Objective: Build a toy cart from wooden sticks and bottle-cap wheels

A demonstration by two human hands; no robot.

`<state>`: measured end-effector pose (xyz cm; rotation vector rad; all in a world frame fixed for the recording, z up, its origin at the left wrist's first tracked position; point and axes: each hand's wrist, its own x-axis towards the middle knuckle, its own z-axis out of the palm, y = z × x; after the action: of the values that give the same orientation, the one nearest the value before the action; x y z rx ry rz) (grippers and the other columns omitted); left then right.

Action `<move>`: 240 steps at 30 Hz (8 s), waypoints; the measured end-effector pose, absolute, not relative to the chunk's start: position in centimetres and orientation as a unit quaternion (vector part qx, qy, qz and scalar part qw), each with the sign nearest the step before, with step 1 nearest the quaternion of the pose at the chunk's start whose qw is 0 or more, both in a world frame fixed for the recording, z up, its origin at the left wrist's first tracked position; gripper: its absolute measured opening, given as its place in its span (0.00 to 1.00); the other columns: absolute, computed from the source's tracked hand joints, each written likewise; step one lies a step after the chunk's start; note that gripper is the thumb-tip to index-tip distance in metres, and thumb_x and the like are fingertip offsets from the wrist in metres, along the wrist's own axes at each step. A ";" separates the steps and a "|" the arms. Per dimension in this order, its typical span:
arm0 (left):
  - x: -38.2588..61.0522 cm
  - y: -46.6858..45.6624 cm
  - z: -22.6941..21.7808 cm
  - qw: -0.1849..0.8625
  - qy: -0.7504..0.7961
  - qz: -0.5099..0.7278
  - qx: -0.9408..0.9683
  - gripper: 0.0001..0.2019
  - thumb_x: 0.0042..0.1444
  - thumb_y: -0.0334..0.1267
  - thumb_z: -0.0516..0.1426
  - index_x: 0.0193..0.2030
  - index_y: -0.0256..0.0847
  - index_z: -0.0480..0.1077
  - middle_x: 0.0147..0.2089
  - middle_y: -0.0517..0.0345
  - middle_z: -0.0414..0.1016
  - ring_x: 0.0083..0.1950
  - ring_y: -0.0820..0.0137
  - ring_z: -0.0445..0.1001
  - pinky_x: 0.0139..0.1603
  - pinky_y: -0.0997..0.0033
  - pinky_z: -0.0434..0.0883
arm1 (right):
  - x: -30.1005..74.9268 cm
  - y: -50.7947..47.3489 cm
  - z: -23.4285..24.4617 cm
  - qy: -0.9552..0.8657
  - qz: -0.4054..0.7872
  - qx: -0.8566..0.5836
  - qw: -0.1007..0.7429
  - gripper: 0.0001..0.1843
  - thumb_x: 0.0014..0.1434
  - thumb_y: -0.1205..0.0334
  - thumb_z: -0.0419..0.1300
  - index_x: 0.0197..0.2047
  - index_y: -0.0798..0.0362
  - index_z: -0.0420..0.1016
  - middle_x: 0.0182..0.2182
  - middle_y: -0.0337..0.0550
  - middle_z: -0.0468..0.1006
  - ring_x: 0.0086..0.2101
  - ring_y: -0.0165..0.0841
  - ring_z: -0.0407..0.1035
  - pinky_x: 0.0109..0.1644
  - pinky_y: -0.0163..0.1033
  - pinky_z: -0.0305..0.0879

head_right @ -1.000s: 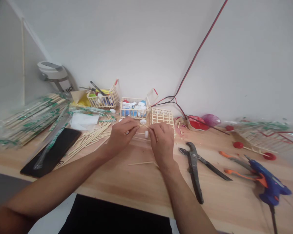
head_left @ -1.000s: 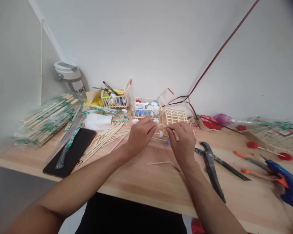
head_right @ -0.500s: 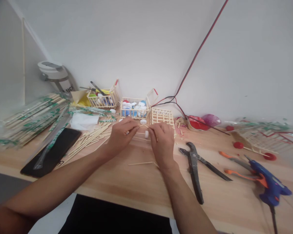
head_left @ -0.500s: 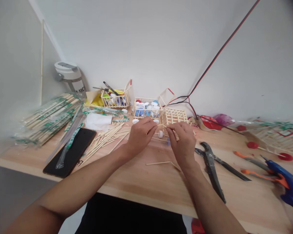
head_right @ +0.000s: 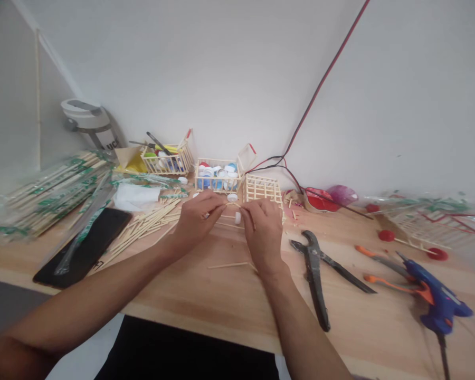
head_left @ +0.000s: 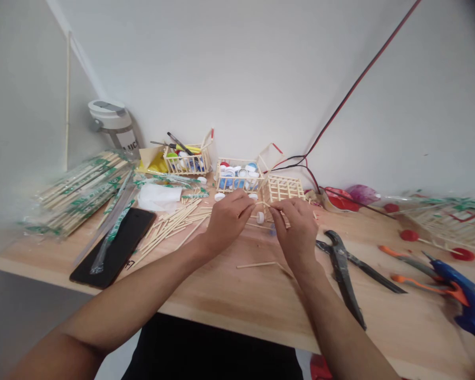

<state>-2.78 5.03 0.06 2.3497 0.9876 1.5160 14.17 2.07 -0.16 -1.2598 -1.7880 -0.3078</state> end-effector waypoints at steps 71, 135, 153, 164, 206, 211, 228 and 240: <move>-2.8 5.1 0.0 0.100 0.337 0.502 0.791 0.09 0.63 0.33 0.53 0.34 0.38 0.73 0.35 0.55 0.75 0.38 0.70 0.73 0.40 0.71 0.68 | 14.2 2.1 -0.2 -0.730 -0.122 -0.508 0.441 0.07 0.64 0.63 0.55 0.35 0.51 0.73 0.31 0.43 0.73 0.37 0.37 0.64 0.40 0.41 0.59; -2.8 5.1 0.0 0.100 0.336 0.506 0.788 0.09 0.63 0.33 0.53 0.32 0.38 0.73 0.35 0.55 0.75 0.38 0.71 0.73 0.40 0.71 0.68 | 14.0 2.1 -0.2 -0.731 -0.115 -0.511 0.437 0.06 0.63 0.64 0.56 0.35 0.51 0.72 0.32 0.43 0.73 0.37 0.37 0.65 0.41 0.42 0.58; -2.8 5.1 0.1 0.097 0.340 0.505 0.787 0.09 0.62 0.31 0.54 0.33 0.37 0.74 0.35 0.55 0.75 0.38 0.70 0.73 0.40 0.71 0.69 | 14.0 2.1 -0.2 -0.731 -0.122 -0.511 0.436 0.06 0.64 0.64 0.56 0.35 0.51 0.72 0.32 0.43 0.73 0.37 0.36 0.64 0.41 0.41 0.58; -2.8 5.1 0.1 0.095 0.336 0.506 0.789 0.09 0.62 0.31 0.53 0.33 0.38 0.73 0.35 0.56 0.74 0.38 0.71 0.73 0.40 0.72 0.68 | 14.0 2.1 -0.2 -0.731 -0.118 -0.513 0.434 0.07 0.64 0.63 0.55 0.35 0.51 0.72 0.32 0.43 0.73 0.37 0.37 0.64 0.41 0.42 0.58; -2.8 5.0 0.2 0.098 0.344 0.496 0.791 0.10 0.62 0.32 0.54 0.32 0.38 0.73 0.34 0.55 0.75 0.38 0.70 0.73 0.41 0.72 0.68 | 14.0 2.1 -0.2 -0.730 -0.119 -0.513 0.435 0.07 0.64 0.63 0.55 0.34 0.51 0.71 0.32 0.43 0.73 0.37 0.37 0.64 0.41 0.42 0.58; -2.8 5.0 0.2 0.095 0.343 0.499 0.790 0.09 0.62 0.31 0.53 0.32 0.38 0.73 0.35 0.55 0.75 0.38 0.70 0.73 0.41 0.71 0.68 | 14.0 2.1 -0.2 -0.729 -0.121 -0.513 0.437 0.06 0.64 0.64 0.55 0.35 0.50 0.71 0.32 0.43 0.73 0.37 0.37 0.64 0.40 0.42 0.58; -2.8 5.1 0.1 0.091 0.343 0.501 0.789 0.09 0.62 0.32 0.53 0.32 0.38 0.73 0.35 0.55 0.76 0.38 0.70 0.74 0.40 0.71 0.69 | 13.9 2.0 -0.1 -0.732 -0.116 -0.510 0.437 0.06 0.64 0.63 0.55 0.35 0.50 0.71 0.31 0.43 0.72 0.37 0.37 0.64 0.41 0.42 0.58; -2.8 5.1 0.1 0.094 0.343 0.500 0.790 0.10 0.63 0.33 0.53 0.33 0.38 0.73 0.34 0.55 0.75 0.38 0.70 0.74 0.40 0.71 0.69 | 13.9 2.1 -0.1 -0.731 -0.126 -0.512 0.434 0.06 0.63 0.63 0.55 0.34 0.50 0.71 0.31 0.42 0.72 0.36 0.37 0.64 0.40 0.42 0.58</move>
<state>-2.83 5.10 0.09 2.3419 1.0162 1.4842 13.89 2.05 -0.12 -1.2739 -1.8194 -0.3134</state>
